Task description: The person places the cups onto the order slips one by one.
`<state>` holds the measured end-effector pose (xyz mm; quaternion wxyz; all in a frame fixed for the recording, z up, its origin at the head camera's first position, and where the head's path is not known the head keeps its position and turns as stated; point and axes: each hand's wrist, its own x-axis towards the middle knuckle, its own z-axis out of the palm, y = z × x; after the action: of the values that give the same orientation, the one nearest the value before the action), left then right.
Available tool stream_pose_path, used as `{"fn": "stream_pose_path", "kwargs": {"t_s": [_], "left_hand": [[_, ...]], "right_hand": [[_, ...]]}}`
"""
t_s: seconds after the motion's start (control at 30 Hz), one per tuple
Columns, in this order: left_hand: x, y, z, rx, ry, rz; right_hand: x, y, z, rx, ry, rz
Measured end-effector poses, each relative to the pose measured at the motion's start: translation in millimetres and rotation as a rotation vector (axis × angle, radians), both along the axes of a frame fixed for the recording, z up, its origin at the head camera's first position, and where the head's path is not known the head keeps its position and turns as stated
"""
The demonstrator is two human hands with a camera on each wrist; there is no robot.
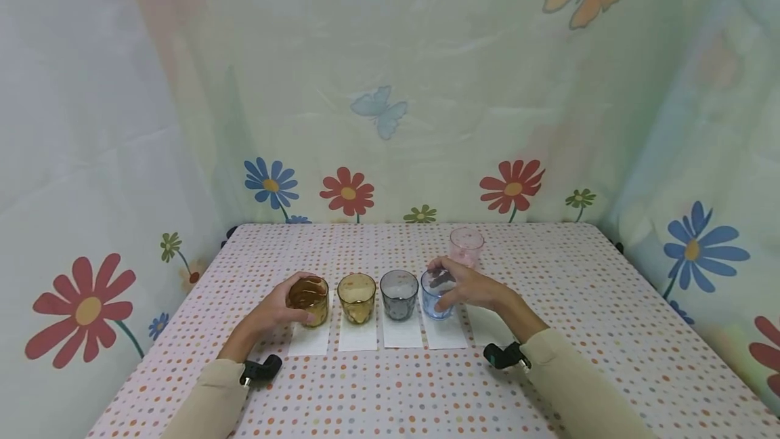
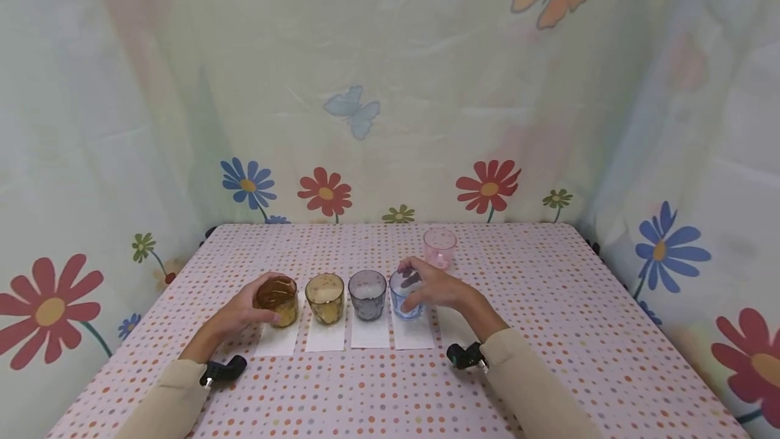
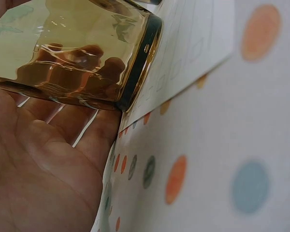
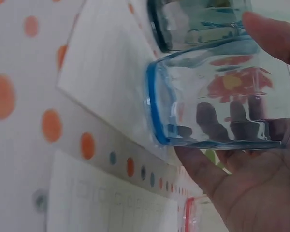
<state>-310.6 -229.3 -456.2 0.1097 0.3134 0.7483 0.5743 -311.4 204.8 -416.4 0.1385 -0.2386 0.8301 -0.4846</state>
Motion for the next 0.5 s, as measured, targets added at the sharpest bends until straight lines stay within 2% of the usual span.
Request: {"fn": "stream_pose_path", "kwargs": {"t_s": [0.17, 0.3, 0.5], "left_hand": [[1.2, 0.3, -0.2, 0.008, -0.01, -0.004], [0.7, 0.2, -1.2, 0.007, -0.015, -0.003], [-0.9, -0.9, -0.8, -0.008, -0.01, 0.012]], "right_hand": [[4.4, -5.2, -2.0, 0.112, 0.097, -0.083], [5.3, -6.2, -4.7, 0.157, 0.174, -0.114], [7.2, -2.7, -2.0, 0.207, 0.237, -0.095]]}}
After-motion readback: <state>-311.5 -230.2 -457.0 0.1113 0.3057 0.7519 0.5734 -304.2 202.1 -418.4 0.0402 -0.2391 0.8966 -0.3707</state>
